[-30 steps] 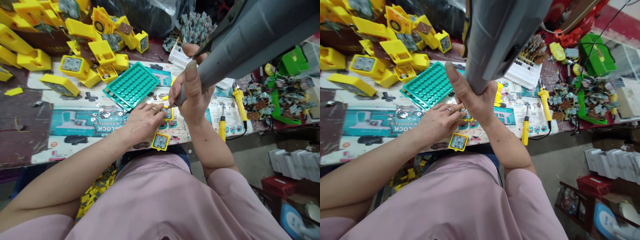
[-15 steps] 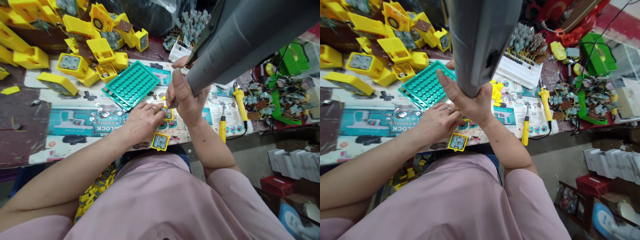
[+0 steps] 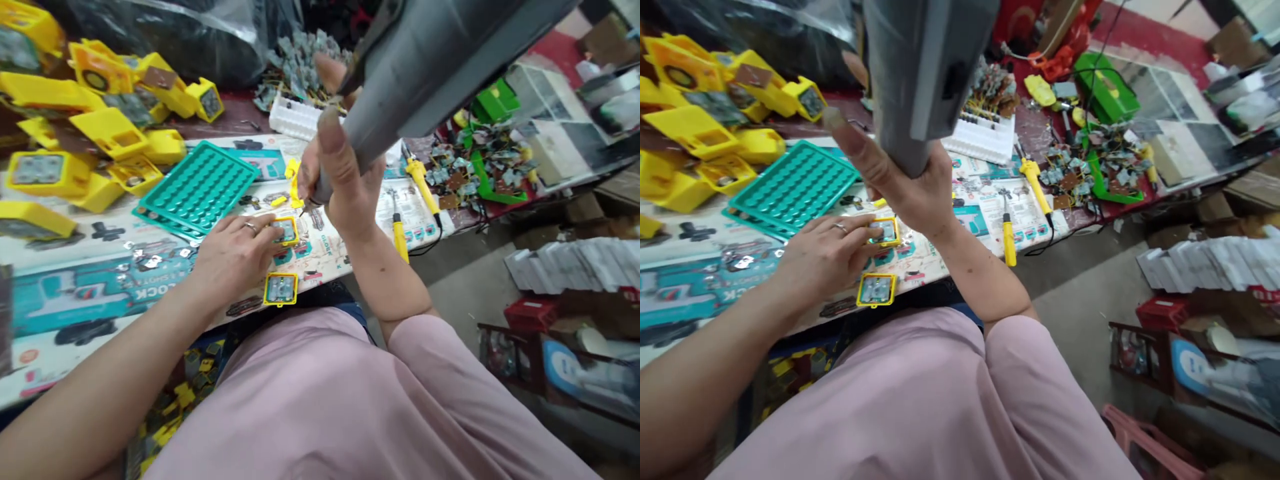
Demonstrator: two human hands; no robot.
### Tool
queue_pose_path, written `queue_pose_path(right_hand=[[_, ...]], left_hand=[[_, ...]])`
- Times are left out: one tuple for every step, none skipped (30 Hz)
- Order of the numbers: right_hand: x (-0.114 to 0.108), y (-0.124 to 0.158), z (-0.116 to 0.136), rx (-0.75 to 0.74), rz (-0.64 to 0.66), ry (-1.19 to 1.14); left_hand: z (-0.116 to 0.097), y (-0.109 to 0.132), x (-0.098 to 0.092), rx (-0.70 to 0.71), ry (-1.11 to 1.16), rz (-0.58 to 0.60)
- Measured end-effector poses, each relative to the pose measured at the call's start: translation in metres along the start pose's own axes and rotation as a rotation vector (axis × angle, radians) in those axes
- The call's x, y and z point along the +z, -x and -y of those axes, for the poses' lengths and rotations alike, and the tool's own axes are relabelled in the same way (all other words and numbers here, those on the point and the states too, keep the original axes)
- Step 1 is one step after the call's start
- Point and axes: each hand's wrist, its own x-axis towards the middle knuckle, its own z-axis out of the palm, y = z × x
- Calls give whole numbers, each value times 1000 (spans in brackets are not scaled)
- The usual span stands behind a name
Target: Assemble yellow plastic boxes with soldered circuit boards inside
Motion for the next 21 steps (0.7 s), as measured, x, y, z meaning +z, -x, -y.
queue_pose_path(right_hand=[[-9,-1,-1,-18,-46,30],[-20,-2,-2,-26,-104,77],[-31,-2,-5,-13,-163,132],[-42,-1,-7,13,-220,184],[-53,1,-8,48,-256,241],[-64,4,-8,72,-274,284],[-75,9,-8,79,-270,314],[-85,14,-6,66,-243,354],[-94,19,-4,25,-264,381],[-103,25,-2,4,-256,401],[-111,30,0,-14,-287,430],[-118,34,1,-15,-309,466],[-124,37,1,-14,-324,503],[-129,40,0,-20,-343,532],[-134,42,0,-29,-350,550],[-138,44,-1,-40,-348,559],[-143,46,0,-46,-330,567],[-148,49,1,-49,-301,584],[-153,53,3,-51,-269,618],[-160,59,6,-54,-245,676],[-167,66,9,-55,-234,764]], left_hand=[[1,1,0,-13,38,7],[1,1,1,-25,69,8],[2,1,1,-30,85,5],[1,1,2,-33,80,3],[1,1,2,-32,53,0],[0,1,3,-32,14,2],[-1,0,3,-32,-25,8],[-2,-1,2,-34,-57,18],[-4,-2,2,-42,-77,35],[-5,-4,1,-56,-90,51],[-7,-5,0,-74,-100,75],[-8,-6,-1,-96,-111,99],[-9,-7,-2,-120,-127,117],[-10,-8,-3,-142,-142,131],[-11,-9,-3,-156,-155,139],[-12,-9,-4,-162,-162,139],[-13,-10,-4,-164,-165,134],[-14,-10,-3,-167,-164,125],[-14,-11,-3,-168,-159,122],[-14,-12,-2,-171,-151,123],[-14,-12,-2,-176,-138,128]])
